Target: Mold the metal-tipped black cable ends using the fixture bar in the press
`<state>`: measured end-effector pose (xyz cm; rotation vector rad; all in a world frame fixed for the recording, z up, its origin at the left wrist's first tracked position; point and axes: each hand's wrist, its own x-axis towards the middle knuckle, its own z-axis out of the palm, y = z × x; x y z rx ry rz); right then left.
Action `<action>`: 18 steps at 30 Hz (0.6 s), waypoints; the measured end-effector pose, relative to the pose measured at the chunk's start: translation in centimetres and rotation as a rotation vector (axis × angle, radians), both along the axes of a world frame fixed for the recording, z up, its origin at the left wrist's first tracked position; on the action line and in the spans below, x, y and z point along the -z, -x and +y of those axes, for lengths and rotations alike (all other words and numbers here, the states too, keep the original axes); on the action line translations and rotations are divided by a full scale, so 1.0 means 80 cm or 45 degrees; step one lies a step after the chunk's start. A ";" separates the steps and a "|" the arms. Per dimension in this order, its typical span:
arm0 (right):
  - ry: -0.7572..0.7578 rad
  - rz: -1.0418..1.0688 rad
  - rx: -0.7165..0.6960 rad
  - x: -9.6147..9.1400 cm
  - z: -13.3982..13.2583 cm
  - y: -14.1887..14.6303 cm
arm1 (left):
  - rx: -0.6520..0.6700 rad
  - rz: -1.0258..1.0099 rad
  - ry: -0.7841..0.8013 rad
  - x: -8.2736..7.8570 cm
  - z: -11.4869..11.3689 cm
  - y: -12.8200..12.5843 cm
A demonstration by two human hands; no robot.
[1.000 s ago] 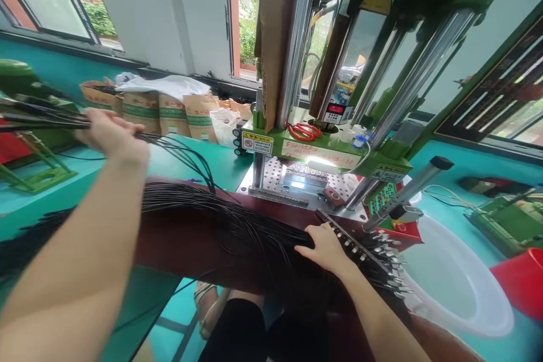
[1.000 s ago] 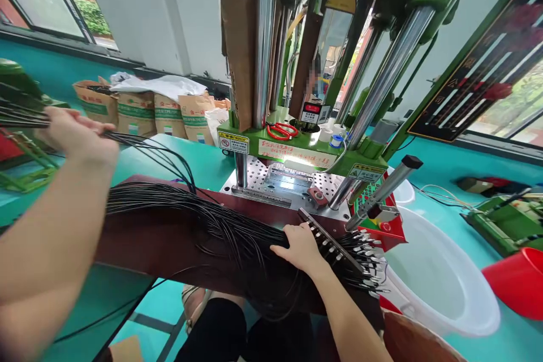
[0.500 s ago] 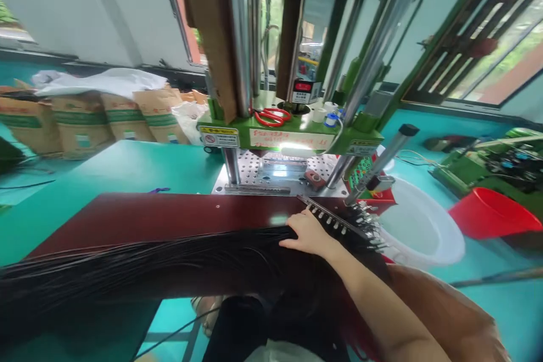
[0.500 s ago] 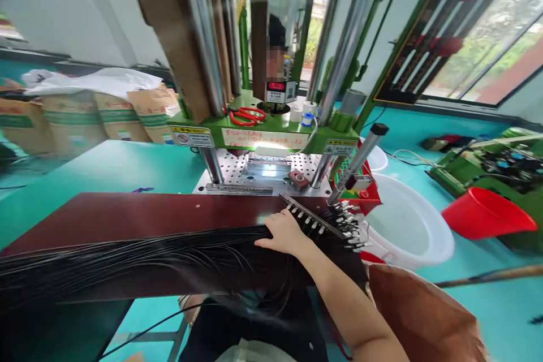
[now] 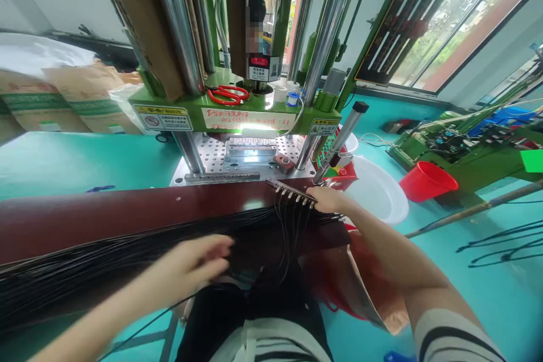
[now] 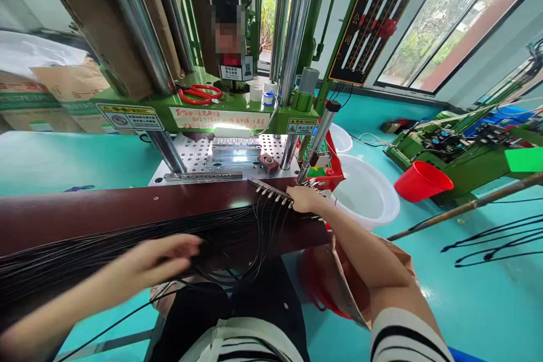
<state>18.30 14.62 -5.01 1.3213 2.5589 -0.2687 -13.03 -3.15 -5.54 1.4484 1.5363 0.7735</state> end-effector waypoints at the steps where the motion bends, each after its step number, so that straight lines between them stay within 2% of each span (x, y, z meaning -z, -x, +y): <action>1: -0.008 -0.007 0.013 -0.003 0.004 0.004 | 0.227 -0.060 0.055 0.010 0.002 -0.031; 2: -0.021 -0.011 0.026 -0.006 0.007 0.007 | 0.307 -0.109 0.055 0.020 0.007 -0.060; 5: -0.064 0.007 0.040 -0.014 0.017 0.012 | 0.248 -0.219 0.016 0.052 0.031 -0.126; 8: -0.101 0.042 0.037 -0.020 0.030 0.012 | 0.074 -0.469 0.063 0.070 0.046 -0.148; 10: -0.135 0.085 0.054 -0.028 0.043 0.015 | -0.084 -0.718 0.144 0.070 0.048 -0.150; 12: -0.151 0.189 0.076 -0.039 0.059 0.024 | -0.143 -0.984 0.293 0.061 0.053 -0.150; 15: -0.112 0.389 0.076 -0.055 0.084 0.049 | 0.056 -1.176 0.502 0.042 0.072 -0.152; 18: -0.039 0.457 0.084 -0.055 0.110 0.081 | 0.205 -1.148 0.556 0.030 0.105 -0.151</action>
